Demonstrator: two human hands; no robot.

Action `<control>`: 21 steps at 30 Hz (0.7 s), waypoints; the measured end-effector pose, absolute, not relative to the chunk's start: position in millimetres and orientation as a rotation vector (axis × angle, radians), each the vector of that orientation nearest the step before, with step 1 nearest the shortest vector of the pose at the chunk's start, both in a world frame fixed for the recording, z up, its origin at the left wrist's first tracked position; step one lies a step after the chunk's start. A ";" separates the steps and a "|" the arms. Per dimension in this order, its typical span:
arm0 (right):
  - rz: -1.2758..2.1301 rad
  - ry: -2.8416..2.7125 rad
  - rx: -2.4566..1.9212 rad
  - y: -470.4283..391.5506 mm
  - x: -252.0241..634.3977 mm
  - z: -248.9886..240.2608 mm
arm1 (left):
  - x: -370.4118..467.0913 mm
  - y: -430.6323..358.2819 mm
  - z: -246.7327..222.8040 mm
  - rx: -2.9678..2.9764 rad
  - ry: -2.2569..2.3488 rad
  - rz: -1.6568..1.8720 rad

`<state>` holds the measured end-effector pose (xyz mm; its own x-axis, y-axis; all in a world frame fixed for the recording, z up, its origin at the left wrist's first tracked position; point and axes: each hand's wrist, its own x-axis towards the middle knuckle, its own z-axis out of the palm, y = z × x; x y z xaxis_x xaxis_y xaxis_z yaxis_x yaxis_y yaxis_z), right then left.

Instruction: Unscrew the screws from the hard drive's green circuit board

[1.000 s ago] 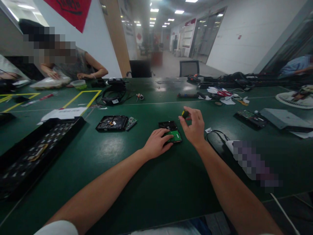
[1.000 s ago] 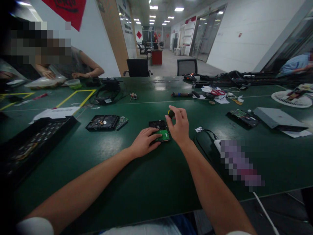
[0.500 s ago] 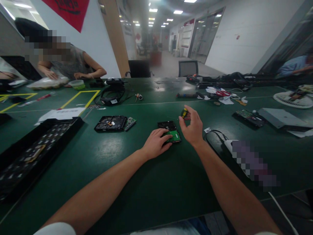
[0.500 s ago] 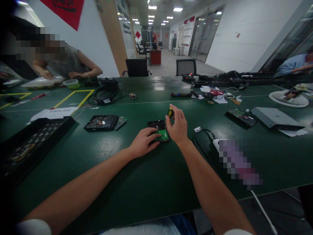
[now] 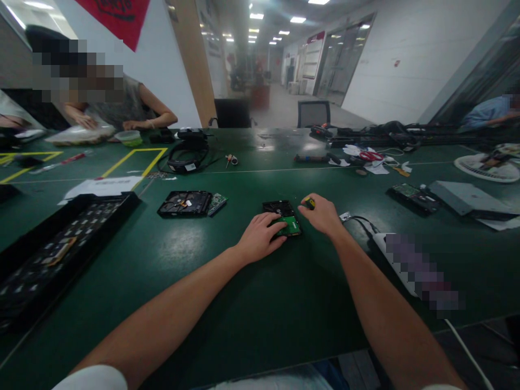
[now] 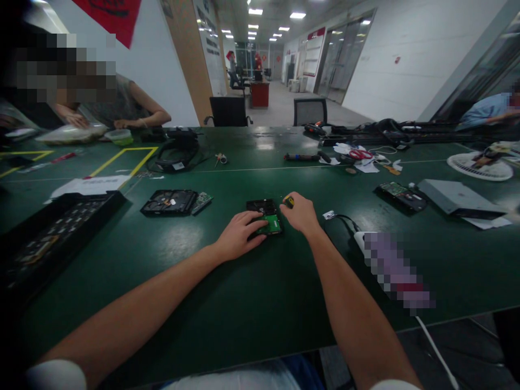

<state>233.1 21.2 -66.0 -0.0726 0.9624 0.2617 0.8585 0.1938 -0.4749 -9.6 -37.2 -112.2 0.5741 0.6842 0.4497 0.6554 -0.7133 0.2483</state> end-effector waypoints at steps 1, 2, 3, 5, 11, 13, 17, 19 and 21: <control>0.282 -2.027 -1.746 23.7 234.3 -68.5 | -9.6 -37.1 -112.0 2.740 1.169 0.818; 0.255 -2.049 -1.804 26.9 235.0 -70.9 | -9.6 -37.1 -111.8 2.742 1.174 0.815; 0.217 -2.051 -1.867 30.8 235.3 -73.1 | -9.6 -37.1 -111.5 2.746 1.178 0.809; 0.172 -2.022 -1.971 41.2 234.7 -77.1 | -9.8 -37.2 -110.9 2.762 1.180 0.795; 0.190 -2.012 -2.054 77.5 224.7 -86.6 | -10.7 -37.7 -110.0 2.768 1.169 0.797; 0.193 -2.026 -2.053 85.4 219.1 -88.2 | -10.8 -37.6 -109.7 2.762 1.165 0.801; 0.186 -2.025 -2.102 94.2 209.4 -87.1 | -11.1 -37.2 -109.4 2.764 1.158 0.792; 0.187 -2.035 -2.119 95.1 208.2 -84.4 | -11.1 -37.1 -109.6 2.760 1.166 0.786; 0.190 -2.057 -2.123 91.4 210.3 -80.4 | -10.9 -37.3 -109.8 2.752 1.174 0.778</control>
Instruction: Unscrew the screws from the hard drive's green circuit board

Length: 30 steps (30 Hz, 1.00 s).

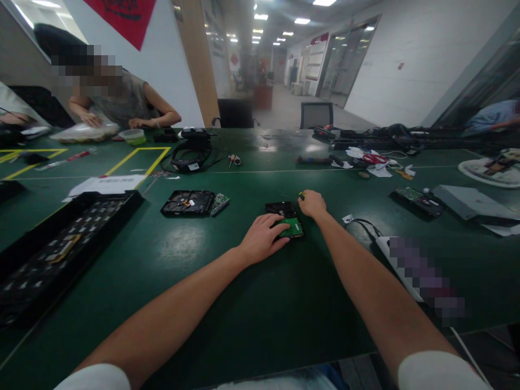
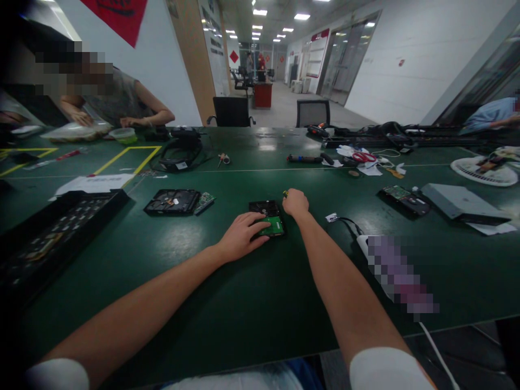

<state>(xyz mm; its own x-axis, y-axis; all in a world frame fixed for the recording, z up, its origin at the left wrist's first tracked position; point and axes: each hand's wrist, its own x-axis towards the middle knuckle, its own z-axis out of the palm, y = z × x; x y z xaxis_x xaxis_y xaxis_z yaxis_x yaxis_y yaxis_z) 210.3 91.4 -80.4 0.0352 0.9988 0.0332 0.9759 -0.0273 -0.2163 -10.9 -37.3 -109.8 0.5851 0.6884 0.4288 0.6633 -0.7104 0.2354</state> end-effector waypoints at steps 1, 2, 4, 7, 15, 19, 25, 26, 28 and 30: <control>0.192 -2.072 -2.119 87.0 212.4 -78.2 | -10.7 -37.5 -109.8 2.749 1.178 0.773; 0.187 -2.091 -2.105 80.7 215.0 -75.8 | -10.5 -37.8 -109.6 2.745 1.184 0.767; 0.174 -2.137 -2.054 62.5 220.7 -71.0 | -9.9 -38.5 -109.0 2.738 1.200 0.761; 0.165 -2.207 -1.954 28.6 227.5 -64.6 | -9.0 -39.7 -107.2 2.725 1.217 0.766; 0.147 -2.282 -1.796 -12.1 226.2 -57.4 | -4.3 -42.4 -105.1 2.649 1.321 0.736; 0.115 -2.260 -1.806 -11.5 225.1 -59.5 | -0.5 -42.2 -108.5 2.636 1.425 0.698; 0.084 -2.238 -1.836 -10.2 228.1 -64.0 | -1.6 -47.0 -104.5 2.644 1.473 0.648; 0.087 -2.238 -1.837 -9.6 229.3 -64.6 | -2.4 -48.3 -102.6 2.646 1.466 0.639; 0.102 -2.229 -1.833 -8.2 232.3 -65.5 | -3.7 -50.4 -99.2 2.661 1.439 0.619; 0.120 -2.213 -1.822 -6.7 235.7 -65.9 | -4.4 -51.7 -96.9 2.683 1.417 0.604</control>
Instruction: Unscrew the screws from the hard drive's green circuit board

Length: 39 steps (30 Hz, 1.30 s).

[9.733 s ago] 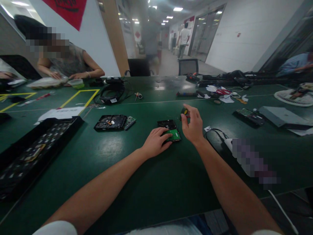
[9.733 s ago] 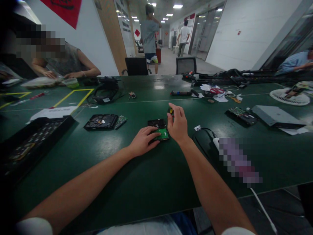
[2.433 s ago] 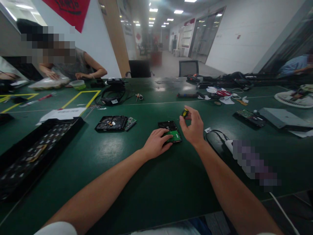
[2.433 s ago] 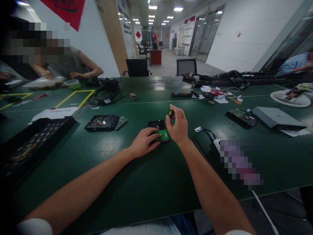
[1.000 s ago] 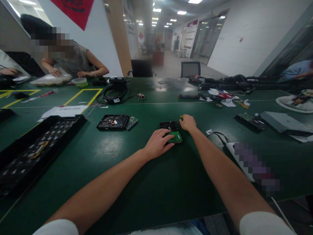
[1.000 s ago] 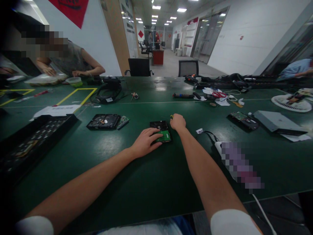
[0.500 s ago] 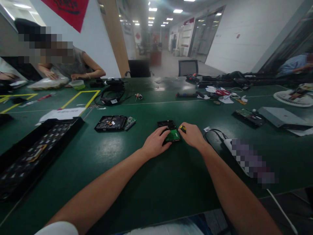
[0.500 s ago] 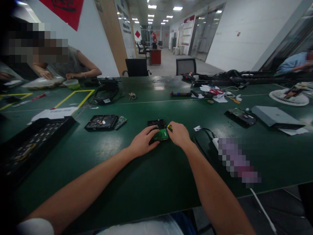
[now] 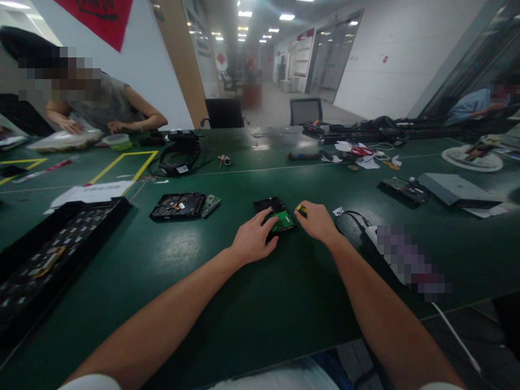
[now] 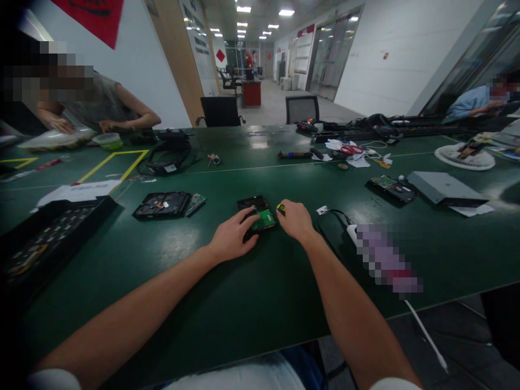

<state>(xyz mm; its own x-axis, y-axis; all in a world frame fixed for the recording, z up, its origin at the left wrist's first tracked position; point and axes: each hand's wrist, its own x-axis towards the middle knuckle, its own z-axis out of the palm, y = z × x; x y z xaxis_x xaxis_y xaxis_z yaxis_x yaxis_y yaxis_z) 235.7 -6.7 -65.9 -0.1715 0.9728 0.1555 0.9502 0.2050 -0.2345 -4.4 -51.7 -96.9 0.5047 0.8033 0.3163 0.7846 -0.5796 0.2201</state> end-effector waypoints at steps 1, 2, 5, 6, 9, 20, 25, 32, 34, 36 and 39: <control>0.130 -2.209 -1.808 -6.0 237.3 -65.9 | -4.6 -52.0 -96.3 2.692 1.412 0.598; 0.142 -2.209 -1.785 -5.4 238.8 -65.8 | -4.6 -51.9 -96.0 2.698 1.410 0.593; 0.188 -2.247 -1.663 -4.3 241.3 -65.3 | -4.6 -50.7 -96.9 2.708 1.413 0.578; 0.203 -2.265 -1.625 -4.3 241.4 -65.1 | -4.6 -50.1 -97.6 2.711 1.418 0.577; 0.219 -2.308 -1.588 -5.3 239.9 -64.6 | -4.7 -48.4 -99.8 2.722 1.431 0.581; 0.158 -2.395 -1.721 -11.2 234.6 -58.4 | -5.5 -45.9 -104.3 2.717 1.418 0.586; 0.139 -2.418 -1.752 -13.2 231.7 -55.0 | -5.8 -46.2 -103.7 2.698 1.401 0.608; 0.033 -2.471 -1.761 -16.8 228.4 -53.0 | -5.6 -45.4 -105.2 2.691 1.413 0.610; 0.023 -2.481 -1.755 -17.5 228.2 -52.0 | -5.4 -44.8 -106.2 2.685 1.415 0.617; 0.021 -2.485 -1.751 -17.8 228.4 -51.2 | -5.2 -44.4 -107.2 2.681 1.419 0.618; 0.039 -2.477 -1.756 -17.4 229.1 -51.0 | -4.5 -45.1 -107.9 2.674 1.430 0.605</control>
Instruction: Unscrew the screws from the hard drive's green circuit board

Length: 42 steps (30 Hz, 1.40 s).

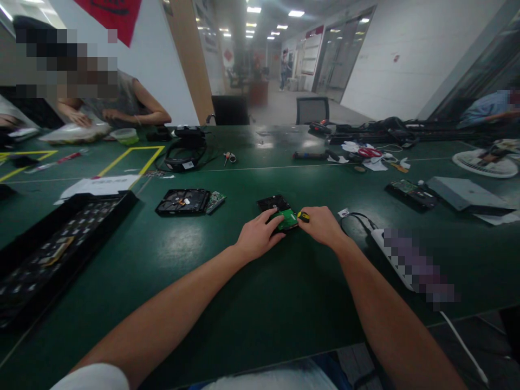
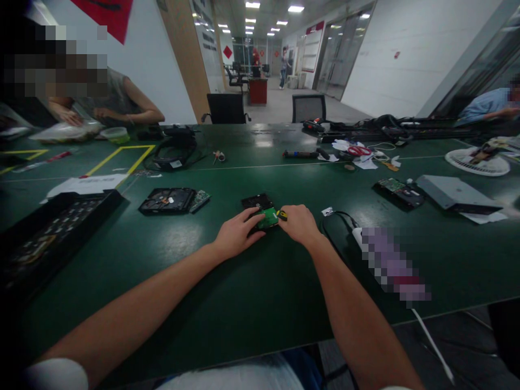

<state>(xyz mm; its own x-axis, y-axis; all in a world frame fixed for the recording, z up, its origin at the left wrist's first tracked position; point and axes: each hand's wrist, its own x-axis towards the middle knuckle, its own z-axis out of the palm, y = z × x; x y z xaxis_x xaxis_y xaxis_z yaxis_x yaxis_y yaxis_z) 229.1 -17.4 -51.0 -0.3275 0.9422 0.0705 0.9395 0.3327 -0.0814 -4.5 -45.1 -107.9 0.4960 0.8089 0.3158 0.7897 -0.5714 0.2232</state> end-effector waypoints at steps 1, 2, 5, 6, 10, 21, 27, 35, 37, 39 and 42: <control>0.051 -2.475 -1.754 -17.0 229.6 -51.0 | -4.2 -45.5 -107.6 2.668 1.431 0.602; 0.067 -2.475 -1.745 -16.5 230.2 -51.1 | -4.0 -45.8 -107.1 2.659 1.429 0.602; 0.106 -2.428 -1.740 -14.3 233.0 -50.3 | -5.7 -44.6 -103.7 2.627 1.401 0.621; 0.108 -2.386 -1.761 -13.4 234.3 -49.6 | -7.3 -43.2 -102.2 2.619 1.387 0.635; 0.132 -2.176 -1.884 -10.4 239.9 -46.2 | -17.9 -35.0 -98.1 2.614 1.400 0.691; 0.543 -2.020 -1.930 -10.4 237.9 -55.3 | -21.4 -34.5 -102.7 2.617 1.484 0.502; 0.810 -1.869 -1.813 -10.7 237.5 -63.8 | -16.3 -42.2 -96.5 2.649 1.553 0.486; 1.018 -1.686 -1.796 -9.7 237.7 -62.9 | -14.5 -43.3 -96.2 2.647 1.561 0.472; 1.056 -1.665 -1.788 -10.1 237.3 -62.3 | -14.2 -43.3 -97.1 2.654 1.565 0.455; 1.079 -1.657 -1.774 -10.4 237.1 -62.4 | -13.6 -43.7 -97.2 2.662 1.574 0.435; 1.103 -1.656 -1.744 -9.1 238.8 -65.0 | -12.6 -45.3 -95.1 2.673 1.588 0.410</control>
<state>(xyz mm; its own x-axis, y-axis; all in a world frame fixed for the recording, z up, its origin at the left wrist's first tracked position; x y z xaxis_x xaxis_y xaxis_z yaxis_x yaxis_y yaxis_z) 238.8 -9.1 -65.0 -0.0632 0.9738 -0.2186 0.5772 -0.1431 -0.8040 -12.6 -45.3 -95.1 0.4528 0.8640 0.2202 0.8625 -0.4870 0.1372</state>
